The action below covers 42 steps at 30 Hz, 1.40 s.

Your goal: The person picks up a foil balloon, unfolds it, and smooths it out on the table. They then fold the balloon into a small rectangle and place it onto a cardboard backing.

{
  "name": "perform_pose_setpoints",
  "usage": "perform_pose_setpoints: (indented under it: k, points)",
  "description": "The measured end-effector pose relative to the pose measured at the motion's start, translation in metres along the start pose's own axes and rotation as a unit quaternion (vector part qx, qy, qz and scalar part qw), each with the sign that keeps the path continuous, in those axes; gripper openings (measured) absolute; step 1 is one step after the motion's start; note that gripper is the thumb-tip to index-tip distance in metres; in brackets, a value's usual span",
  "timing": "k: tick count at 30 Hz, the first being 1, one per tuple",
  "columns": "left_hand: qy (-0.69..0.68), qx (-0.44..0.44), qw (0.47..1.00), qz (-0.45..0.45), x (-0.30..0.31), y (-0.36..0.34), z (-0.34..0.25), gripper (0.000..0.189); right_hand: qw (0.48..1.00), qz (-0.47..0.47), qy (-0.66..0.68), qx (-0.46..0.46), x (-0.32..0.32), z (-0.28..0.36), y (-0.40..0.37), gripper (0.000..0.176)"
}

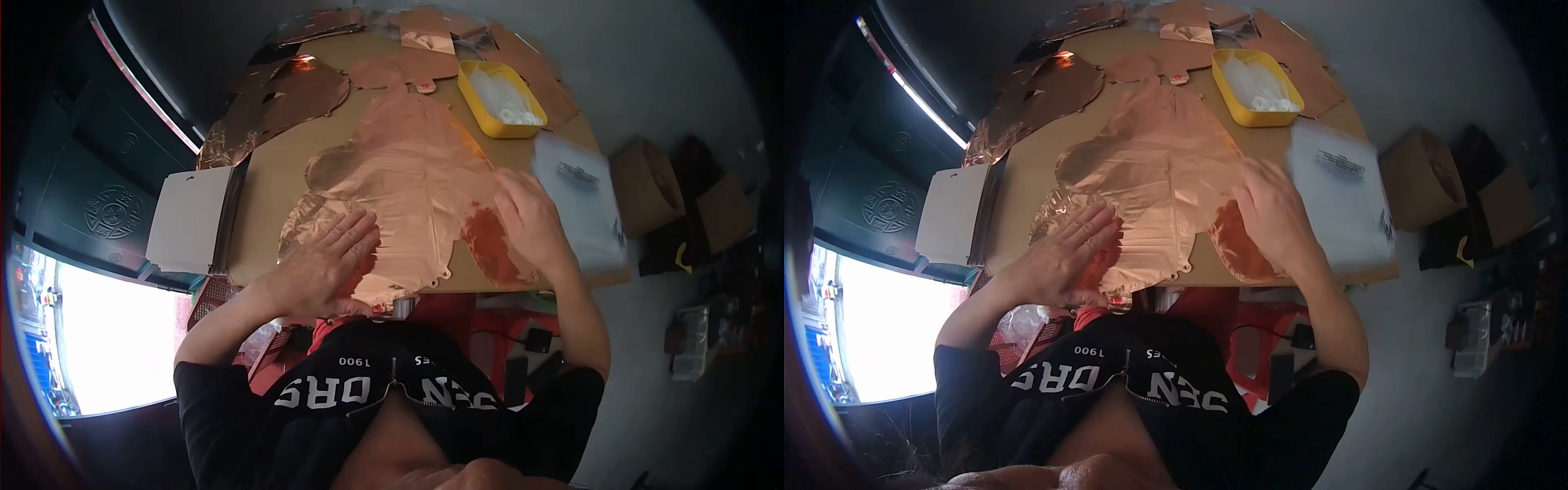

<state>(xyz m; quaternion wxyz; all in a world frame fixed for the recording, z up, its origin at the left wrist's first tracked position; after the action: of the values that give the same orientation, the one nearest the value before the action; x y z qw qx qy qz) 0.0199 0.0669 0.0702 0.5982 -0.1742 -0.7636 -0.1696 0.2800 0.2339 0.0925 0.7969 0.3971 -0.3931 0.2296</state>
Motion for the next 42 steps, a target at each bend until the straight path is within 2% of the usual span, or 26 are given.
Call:
perform_pose_setpoints:
  k: [3, 4, 7, 8, 11, 19, 29, 38, 42]
  points:
    - [0.023, 0.005, 1.000, -0.003, -0.005, 0.014, 0.003, 0.097, 0.999, -0.008, -0.043, 0.013, -0.004, 0.009, -0.035, 0.024]
    - [0.037, 0.005, 0.999, -0.005, -0.007, 0.019, 0.004, 0.094, 0.999, 0.033, -0.005, -0.031, -0.008, 0.008, -0.046, 0.033]
    - [0.061, 0.018, 0.998, -0.007, -0.012, 0.033, 0.009, 0.089, 0.998, 0.027, -0.053, 0.028, -0.023, 0.024, -0.062, 0.034]
    - [0.066, 0.024, 0.997, -0.008, -0.013, 0.038, 0.011, 0.088, 0.997, 0.037, -0.046, 0.042, -0.028, 0.028, -0.065, 0.040]
    - [0.090, 0.061, 0.993, 0.038, -0.013, 0.051, 0.017, 0.093, 0.996, 0.041, -0.006, 0.085, -0.035, 0.047, -0.068, 0.043]
    - [0.136, 0.057, 0.989, 0.030, -0.015, 0.071, 0.033, 0.092, 0.994, 0.047, 0.004, 0.095, -0.050, 0.056, -0.072, 0.040]
    - [0.132, -0.020, 0.991, 0.020, -0.021, 0.086, 0.039, 0.102, 0.995, 0.033, 0.013, 0.093, -0.051, 0.053, -0.074, 0.039]
    - [0.110, -0.081, 0.989, 0.050, -0.021, 0.095, 0.037, 0.102, 0.995, 0.037, 0.014, 0.090, -0.051, 0.052, -0.074, 0.038]
    - [0.090, -0.102, 0.990, 0.033, -0.025, 0.094, 0.039, 0.102, 0.995, 0.030, 0.015, 0.093, -0.052, 0.052, -0.074, 0.037]
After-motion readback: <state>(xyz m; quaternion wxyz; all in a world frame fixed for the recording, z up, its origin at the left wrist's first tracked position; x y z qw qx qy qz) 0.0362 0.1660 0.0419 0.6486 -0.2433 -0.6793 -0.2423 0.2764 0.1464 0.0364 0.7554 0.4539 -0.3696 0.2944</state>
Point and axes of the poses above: each hand's wrist, its own y-axis towards the middle knuckle, its own x-axis out of the back of the hand, z = x × y, the point moved 3 cm from there along y, towards the middle knuckle, and after that the axes turned 3 degrees about x, right-handed, at the moved point
